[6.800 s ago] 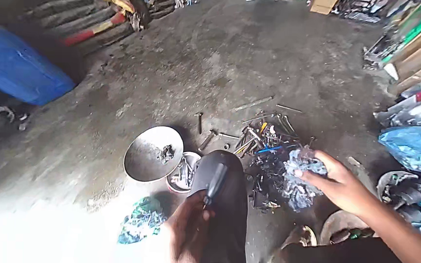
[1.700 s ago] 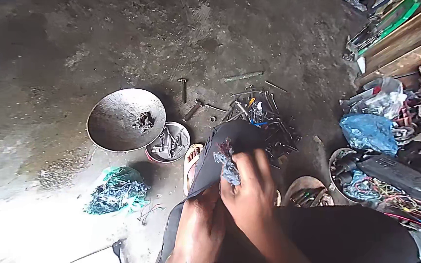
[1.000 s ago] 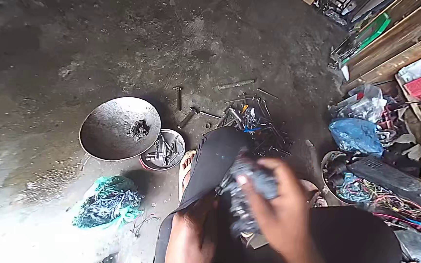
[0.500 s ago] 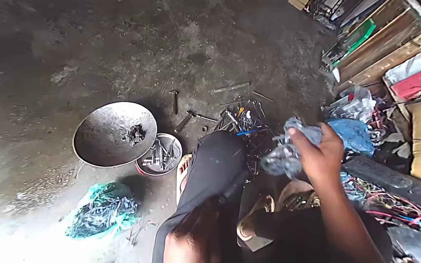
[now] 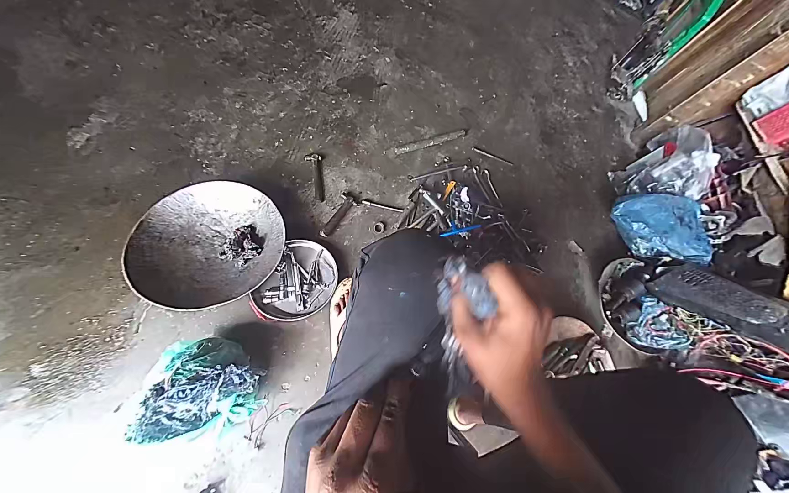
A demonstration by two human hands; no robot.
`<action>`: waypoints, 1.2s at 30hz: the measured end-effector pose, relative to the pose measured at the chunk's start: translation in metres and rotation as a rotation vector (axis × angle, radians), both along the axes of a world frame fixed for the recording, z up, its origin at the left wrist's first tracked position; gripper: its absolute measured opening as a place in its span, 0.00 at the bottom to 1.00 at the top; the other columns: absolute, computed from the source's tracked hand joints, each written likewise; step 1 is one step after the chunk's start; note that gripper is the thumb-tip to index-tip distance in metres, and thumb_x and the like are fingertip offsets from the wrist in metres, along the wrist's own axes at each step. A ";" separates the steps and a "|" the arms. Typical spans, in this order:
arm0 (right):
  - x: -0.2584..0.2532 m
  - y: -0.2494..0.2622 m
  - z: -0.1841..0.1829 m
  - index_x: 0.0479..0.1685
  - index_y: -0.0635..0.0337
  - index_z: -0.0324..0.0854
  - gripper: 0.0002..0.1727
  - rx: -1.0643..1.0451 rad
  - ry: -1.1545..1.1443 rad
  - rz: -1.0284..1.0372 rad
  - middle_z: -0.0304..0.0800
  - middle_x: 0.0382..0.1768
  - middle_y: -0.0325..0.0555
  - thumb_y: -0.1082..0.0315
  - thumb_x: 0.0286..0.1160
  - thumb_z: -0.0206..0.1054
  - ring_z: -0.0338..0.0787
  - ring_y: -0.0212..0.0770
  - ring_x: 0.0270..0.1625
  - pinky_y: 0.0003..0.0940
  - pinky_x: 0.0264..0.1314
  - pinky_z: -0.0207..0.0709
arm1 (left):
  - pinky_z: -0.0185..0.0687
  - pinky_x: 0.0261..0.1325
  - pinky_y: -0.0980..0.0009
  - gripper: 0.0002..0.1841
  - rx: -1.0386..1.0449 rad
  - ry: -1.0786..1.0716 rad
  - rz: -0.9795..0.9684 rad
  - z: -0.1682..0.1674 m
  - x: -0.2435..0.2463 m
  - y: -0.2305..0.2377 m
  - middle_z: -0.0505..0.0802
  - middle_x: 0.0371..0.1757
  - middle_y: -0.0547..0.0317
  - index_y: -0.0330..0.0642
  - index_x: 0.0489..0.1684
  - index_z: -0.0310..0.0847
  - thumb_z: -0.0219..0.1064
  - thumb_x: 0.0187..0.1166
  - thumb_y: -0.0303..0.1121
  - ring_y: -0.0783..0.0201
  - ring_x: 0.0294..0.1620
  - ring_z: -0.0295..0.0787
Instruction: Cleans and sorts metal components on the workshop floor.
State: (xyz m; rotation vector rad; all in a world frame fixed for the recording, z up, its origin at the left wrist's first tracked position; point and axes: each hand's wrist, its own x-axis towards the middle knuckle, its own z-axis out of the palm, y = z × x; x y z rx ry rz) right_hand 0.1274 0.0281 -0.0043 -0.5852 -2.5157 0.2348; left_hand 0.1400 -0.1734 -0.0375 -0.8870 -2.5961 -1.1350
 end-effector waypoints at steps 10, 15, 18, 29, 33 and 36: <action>0.017 -0.022 0.017 0.33 0.55 0.91 0.15 -0.167 0.111 0.294 0.94 0.33 0.38 0.52 0.67 0.76 0.90 0.27 0.40 0.23 0.46 0.83 | 0.90 0.45 0.66 0.13 0.035 -0.030 -0.054 0.001 -0.004 -0.008 0.97 0.43 0.53 0.41 0.51 0.93 0.61 0.83 0.32 0.61 0.42 0.95; 0.006 0.071 0.026 0.46 0.68 0.89 0.22 0.199 -0.135 0.045 0.87 0.44 0.73 0.55 0.68 0.70 0.89 0.73 0.44 0.69 0.37 0.79 | 0.91 0.56 0.61 0.14 0.187 -0.228 -0.234 0.019 -0.004 -0.038 0.98 0.46 0.46 0.34 0.45 0.94 0.59 0.83 0.28 0.55 0.49 0.97; 0.035 0.133 0.035 0.51 0.70 0.87 0.27 -0.062 -0.254 0.107 0.90 0.49 0.69 0.50 0.70 0.75 0.91 0.61 0.53 0.63 0.58 0.81 | 0.90 0.56 0.64 0.12 0.356 -0.493 -0.102 -0.005 -0.019 -0.074 0.96 0.41 0.49 0.32 0.41 0.92 0.64 0.84 0.31 0.63 0.46 0.94; 0.099 0.186 0.022 0.48 0.74 0.86 0.25 -0.248 -0.451 0.034 0.91 0.48 0.67 0.55 0.71 0.79 0.92 0.50 0.53 0.48 0.63 0.83 | 0.65 0.16 0.74 0.14 0.501 -1.349 0.573 -0.277 -0.120 -0.098 0.90 0.30 0.57 0.39 0.60 0.86 0.54 0.91 0.33 0.70 0.14 0.71; 0.099 0.188 0.017 0.49 0.71 0.87 0.25 -0.264 -0.441 0.059 0.92 0.47 0.65 0.54 0.70 0.79 0.92 0.51 0.51 0.53 0.61 0.83 | 0.66 0.17 0.74 0.14 0.542 -1.432 0.627 -0.292 -0.145 -0.063 0.93 0.37 0.55 0.42 0.63 0.84 0.55 0.91 0.35 0.69 0.16 0.73; 0.107 0.192 0.013 0.43 0.63 0.90 0.28 -0.195 -0.304 -0.074 0.93 0.39 0.52 0.43 0.62 0.77 0.90 0.39 0.42 0.47 0.50 0.83 | 0.70 0.19 0.73 0.14 0.473 -1.416 0.566 -0.278 -0.162 -0.026 0.93 0.36 0.59 0.42 0.65 0.82 0.56 0.90 0.35 0.70 0.17 0.75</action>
